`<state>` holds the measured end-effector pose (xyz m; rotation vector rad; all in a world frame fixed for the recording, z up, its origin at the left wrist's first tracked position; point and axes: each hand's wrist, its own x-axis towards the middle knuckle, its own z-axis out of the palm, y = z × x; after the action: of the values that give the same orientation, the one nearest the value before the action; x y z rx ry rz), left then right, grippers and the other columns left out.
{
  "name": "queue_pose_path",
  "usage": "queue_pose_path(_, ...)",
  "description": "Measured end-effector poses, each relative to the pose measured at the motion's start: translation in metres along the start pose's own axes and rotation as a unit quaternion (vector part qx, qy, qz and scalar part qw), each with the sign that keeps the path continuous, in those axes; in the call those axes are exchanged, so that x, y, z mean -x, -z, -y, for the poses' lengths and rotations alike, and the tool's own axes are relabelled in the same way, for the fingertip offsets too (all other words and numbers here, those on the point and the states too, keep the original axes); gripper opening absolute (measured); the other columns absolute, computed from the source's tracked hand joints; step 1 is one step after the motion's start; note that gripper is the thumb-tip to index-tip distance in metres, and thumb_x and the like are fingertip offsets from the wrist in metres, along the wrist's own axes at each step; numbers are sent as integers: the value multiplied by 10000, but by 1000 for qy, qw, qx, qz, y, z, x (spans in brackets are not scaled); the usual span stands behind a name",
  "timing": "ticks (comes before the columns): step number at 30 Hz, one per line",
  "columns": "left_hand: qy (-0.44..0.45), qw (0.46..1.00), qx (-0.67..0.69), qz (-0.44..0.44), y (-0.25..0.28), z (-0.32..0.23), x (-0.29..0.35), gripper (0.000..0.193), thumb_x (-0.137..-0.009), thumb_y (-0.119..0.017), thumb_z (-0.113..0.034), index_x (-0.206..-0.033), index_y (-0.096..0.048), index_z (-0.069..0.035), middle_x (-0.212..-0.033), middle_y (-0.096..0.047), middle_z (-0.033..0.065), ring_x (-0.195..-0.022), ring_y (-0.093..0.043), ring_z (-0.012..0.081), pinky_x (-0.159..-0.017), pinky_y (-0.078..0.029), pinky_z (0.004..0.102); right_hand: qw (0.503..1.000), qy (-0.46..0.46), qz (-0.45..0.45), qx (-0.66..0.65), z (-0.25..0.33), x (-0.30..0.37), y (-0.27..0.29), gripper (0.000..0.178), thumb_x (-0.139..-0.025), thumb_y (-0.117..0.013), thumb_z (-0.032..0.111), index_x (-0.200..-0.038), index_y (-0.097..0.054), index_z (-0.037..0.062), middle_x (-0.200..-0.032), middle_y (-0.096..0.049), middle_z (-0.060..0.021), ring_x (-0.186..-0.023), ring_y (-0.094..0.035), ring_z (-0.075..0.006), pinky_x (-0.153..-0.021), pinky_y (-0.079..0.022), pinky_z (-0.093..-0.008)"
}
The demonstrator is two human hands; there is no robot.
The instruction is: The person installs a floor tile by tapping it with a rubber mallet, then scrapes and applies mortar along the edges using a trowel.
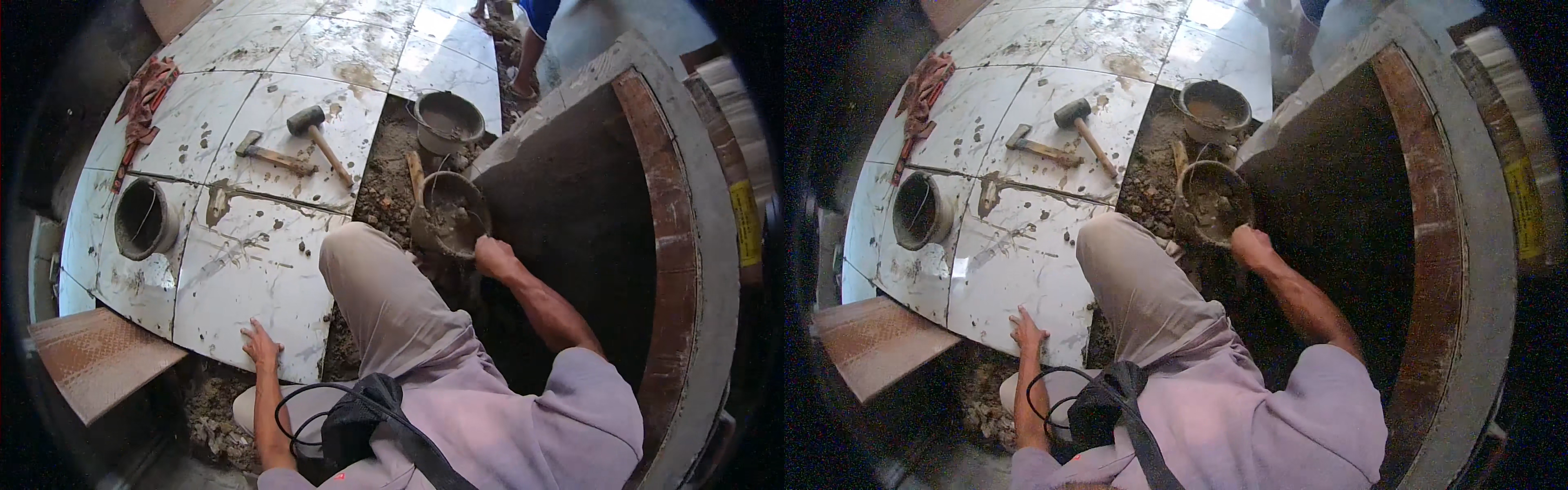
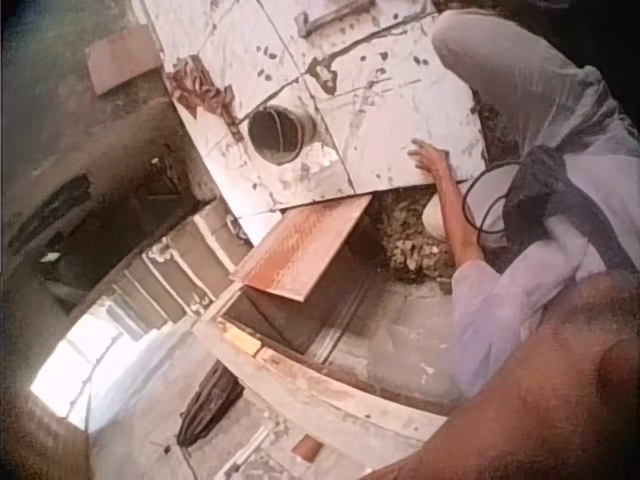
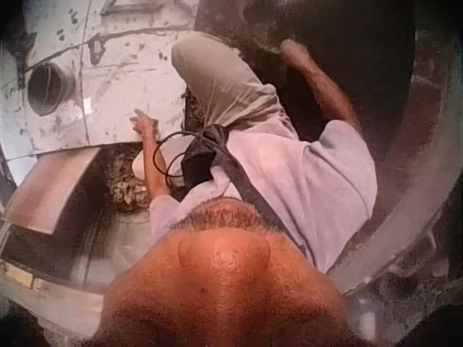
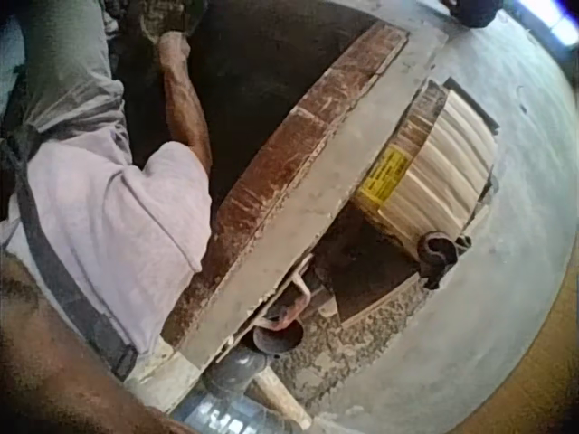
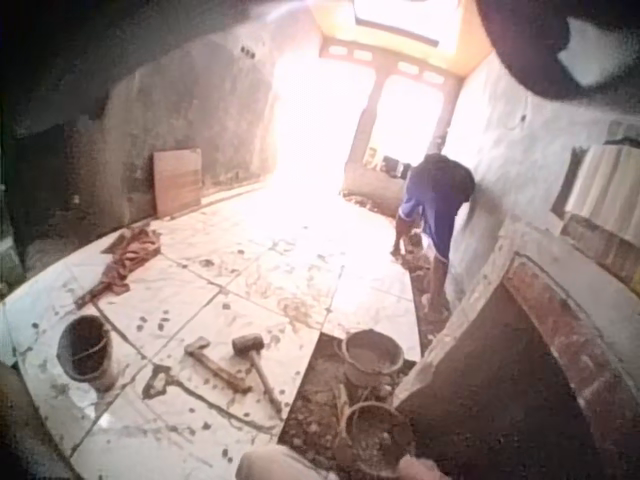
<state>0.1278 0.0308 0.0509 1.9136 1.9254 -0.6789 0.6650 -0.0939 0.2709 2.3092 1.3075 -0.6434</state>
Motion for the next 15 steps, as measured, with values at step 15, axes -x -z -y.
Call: queue_pose_path(15,10,1000,7,-3,-1,2,-1,1238,-527,-889,-333,-1483,-145,-80,-1441,-216,347,-1093,-577,377,-909,-448,469,977,46,-144,153,-40,-5,102,219,-763,-589,129,-970,-658,135,-872,-680,-144,-838,-663,-348,-700,-533,-464)
